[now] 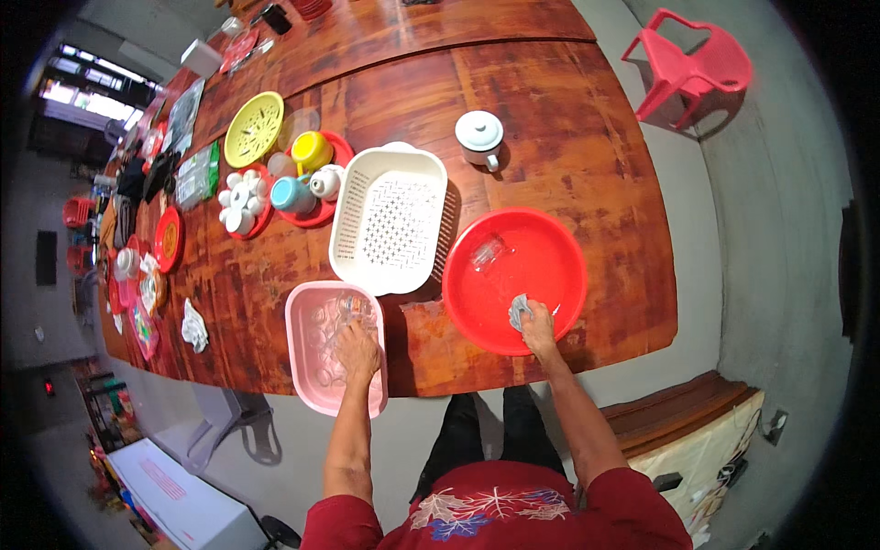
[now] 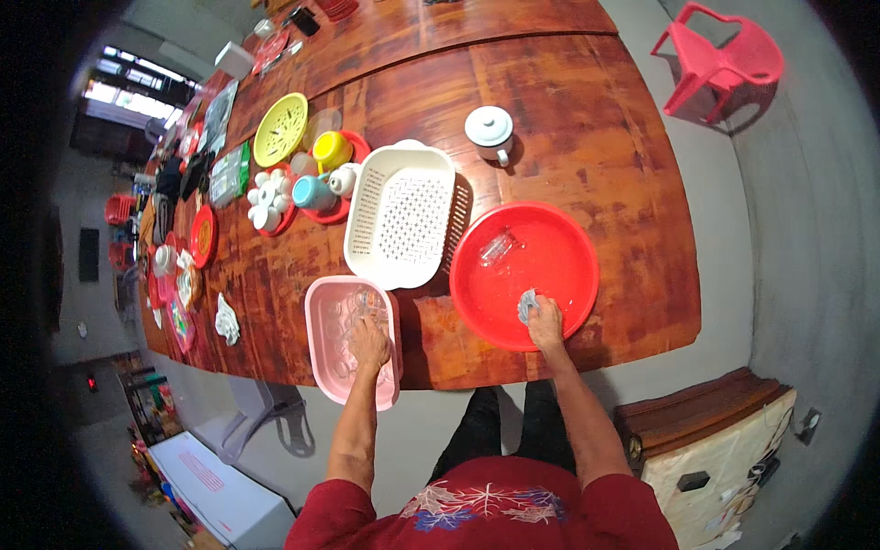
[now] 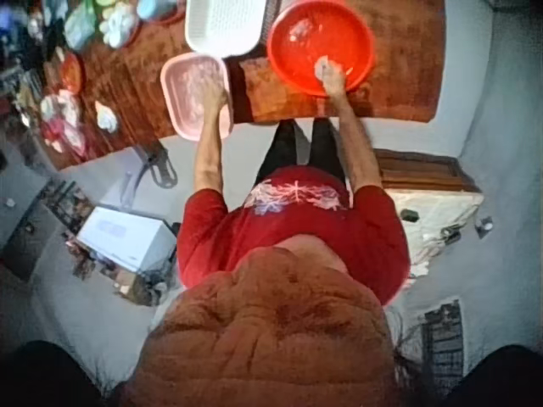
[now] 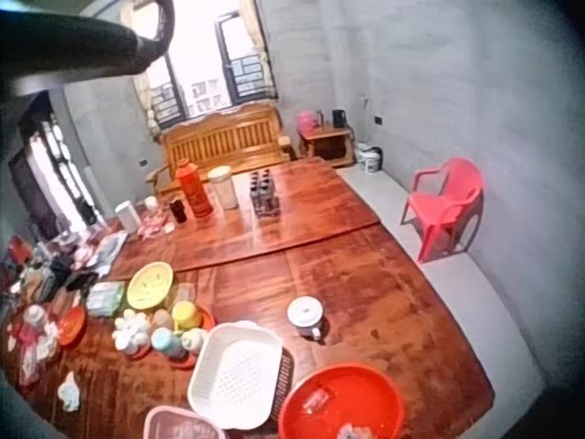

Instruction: The person washes several clear glasses and colorful mugs using a cloth in a red basin of water on a wooden table. The person scrubs each item individually and places the cleaned items into a pink container.

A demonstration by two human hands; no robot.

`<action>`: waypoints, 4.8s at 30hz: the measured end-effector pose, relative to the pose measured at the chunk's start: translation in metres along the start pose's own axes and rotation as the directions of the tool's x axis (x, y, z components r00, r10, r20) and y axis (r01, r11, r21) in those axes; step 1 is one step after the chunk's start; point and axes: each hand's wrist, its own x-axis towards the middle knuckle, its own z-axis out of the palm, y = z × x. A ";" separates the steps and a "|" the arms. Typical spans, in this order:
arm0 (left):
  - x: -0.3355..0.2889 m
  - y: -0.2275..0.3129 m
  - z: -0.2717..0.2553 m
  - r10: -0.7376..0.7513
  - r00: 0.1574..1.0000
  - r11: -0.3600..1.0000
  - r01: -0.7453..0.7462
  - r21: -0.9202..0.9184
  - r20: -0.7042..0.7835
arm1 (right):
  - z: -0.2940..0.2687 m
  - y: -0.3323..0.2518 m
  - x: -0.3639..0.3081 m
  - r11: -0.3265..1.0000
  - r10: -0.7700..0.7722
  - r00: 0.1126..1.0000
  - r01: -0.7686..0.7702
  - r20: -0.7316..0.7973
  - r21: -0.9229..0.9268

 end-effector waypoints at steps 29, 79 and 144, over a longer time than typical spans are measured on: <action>0.044 0.245 0.050 0.512 0.796 0.841 -0.542 -0.004 -0.323 | -0.019 -0.036 0.037 0.925 -0.087 0.976 0.004 -0.202 -0.379; -0.020 0.210 0.011 0.361 0.903 0.147 0.190 -0.971 0.231 | -0.036 -0.051 0.058 0.934 0.062 0.998 -0.068 -0.029 -0.349; -0.028 0.246 0.054 0.386 0.786 -0.667 0.600 -0.442 0.484 | -0.055 -0.089 -0.030 0.941 -0.257 0.954 0.284 -0.157 0.184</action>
